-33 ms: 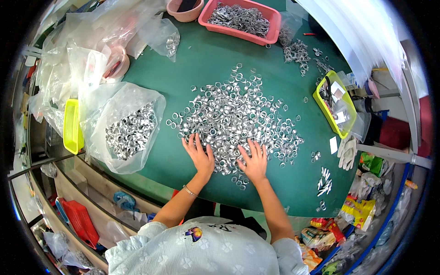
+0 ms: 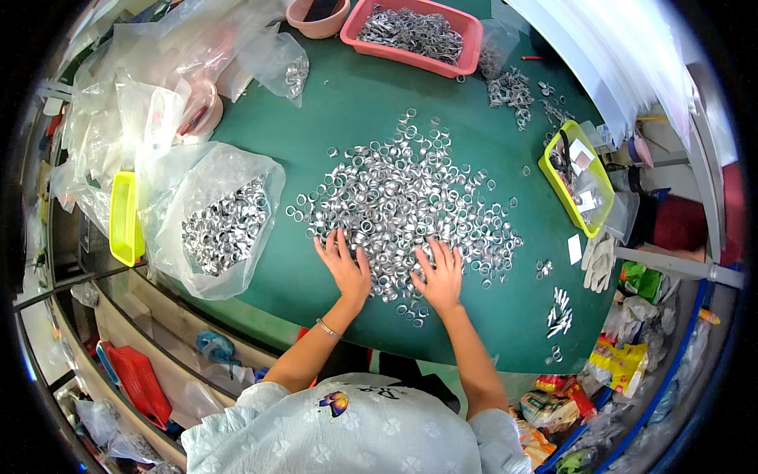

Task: The person sorts small metal rings from a pile on a green table, placing them into a plastic bag and then moving the bag to a wooden shelf.

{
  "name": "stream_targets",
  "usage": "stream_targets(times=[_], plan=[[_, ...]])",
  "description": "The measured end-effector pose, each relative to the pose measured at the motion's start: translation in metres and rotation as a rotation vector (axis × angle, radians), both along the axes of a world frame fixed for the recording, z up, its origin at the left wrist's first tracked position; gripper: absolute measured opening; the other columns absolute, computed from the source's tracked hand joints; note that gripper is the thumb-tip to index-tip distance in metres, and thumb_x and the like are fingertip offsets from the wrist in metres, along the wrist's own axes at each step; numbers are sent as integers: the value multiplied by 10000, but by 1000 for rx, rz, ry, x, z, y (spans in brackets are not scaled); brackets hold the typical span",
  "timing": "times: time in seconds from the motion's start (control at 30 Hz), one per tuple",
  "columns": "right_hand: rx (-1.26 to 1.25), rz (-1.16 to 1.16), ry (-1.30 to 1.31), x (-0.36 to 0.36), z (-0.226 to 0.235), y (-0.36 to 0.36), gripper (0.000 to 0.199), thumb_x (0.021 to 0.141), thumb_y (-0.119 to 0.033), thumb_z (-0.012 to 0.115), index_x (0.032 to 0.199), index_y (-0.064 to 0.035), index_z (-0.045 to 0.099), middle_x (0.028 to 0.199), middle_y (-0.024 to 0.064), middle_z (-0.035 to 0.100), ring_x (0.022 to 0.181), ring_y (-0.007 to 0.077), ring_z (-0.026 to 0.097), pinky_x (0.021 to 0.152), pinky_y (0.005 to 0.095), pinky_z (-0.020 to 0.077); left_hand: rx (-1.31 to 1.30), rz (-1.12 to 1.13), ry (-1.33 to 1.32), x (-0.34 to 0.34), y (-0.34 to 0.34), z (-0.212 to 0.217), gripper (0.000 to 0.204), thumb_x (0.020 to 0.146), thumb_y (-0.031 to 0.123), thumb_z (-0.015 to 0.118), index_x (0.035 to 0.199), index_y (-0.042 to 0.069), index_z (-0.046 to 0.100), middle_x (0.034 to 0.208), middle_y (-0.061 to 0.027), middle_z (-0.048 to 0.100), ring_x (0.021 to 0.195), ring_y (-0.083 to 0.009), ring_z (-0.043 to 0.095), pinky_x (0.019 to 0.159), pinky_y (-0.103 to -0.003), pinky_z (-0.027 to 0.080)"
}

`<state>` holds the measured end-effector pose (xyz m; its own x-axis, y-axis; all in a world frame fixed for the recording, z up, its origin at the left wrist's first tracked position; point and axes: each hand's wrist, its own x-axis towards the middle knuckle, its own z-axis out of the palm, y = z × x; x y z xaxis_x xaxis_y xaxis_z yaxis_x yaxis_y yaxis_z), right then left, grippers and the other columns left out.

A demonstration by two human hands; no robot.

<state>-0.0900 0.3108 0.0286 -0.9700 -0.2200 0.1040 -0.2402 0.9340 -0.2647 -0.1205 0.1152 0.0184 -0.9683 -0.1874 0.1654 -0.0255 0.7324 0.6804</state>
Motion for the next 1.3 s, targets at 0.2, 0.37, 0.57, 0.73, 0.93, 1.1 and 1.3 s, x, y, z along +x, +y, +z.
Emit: stream_targets(times=[0.2,0.37,0.57,0.73,0.93,1.1,1.3], plan=[[-23,-4,77,-16,4,18,535,712,-291,670,1214,-182,521,1296,110,418,1158,300,413,959,478,323,-62,-53,2,-16,26,6,496,842,141,495,1286,-29,355,1330,-283,241,1262,-546,79,997,-617,152],[-105,-151,80,-14,29,14,467,761,-240,648,1190,-106,521,1287,138,406,1179,349,374,954,473,311,66,-75,-21,-12,30,15,515,843,151,504,1298,-24,338,1374,-279,188,1282,-520,78,1016,-609,130],[-141,-16,-49,59,28,-31,541,763,-312,638,1245,-124,480,1343,166,346,1240,364,316,1005,524,236,45,-111,-75,57,-45,18,556,814,81,536,1312,-27,315,1390,-270,181,1295,-493,107,1041,-557,144],[-39,-126,-80,59,0,-19,665,781,-402,618,1321,-90,386,1415,180,250,1292,380,238,1017,560,196,-5,-149,-152,92,-67,17,581,804,59,556,1317,-26,298,1397,-265,179,1305,-474,110,1050,-532,148],[-34,-135,-72,32,3,17,657,728,-313,674,1311,-166,410,1395,129,284,1290,367,236,1037,536,203,-127,-563,-102,88,-16,21,729,721,285,709,1323,84,351,1391,-237,196,1285,-501,125,987,-644,149],[-93,-204,-59,36,18,17,645,717,-254,684,1291,-124,421,1364,135,313,1277,374,254,1043,502,228,-378,-656,-37,49,22,7,742,704,445,690,1324,169,391,1406,-167,216,1280,-501,129,949,-706,136],[-204,-292,-149,49,55,43,465,759,-162,636,1196,-58,514,1316,151,391,1242,351,336,1014,455,302,-419,-626,-60,42,38,-1,658,768,408,629,1318,132,395,1433,-162,196,1296,-490,111,958,-700,110]])
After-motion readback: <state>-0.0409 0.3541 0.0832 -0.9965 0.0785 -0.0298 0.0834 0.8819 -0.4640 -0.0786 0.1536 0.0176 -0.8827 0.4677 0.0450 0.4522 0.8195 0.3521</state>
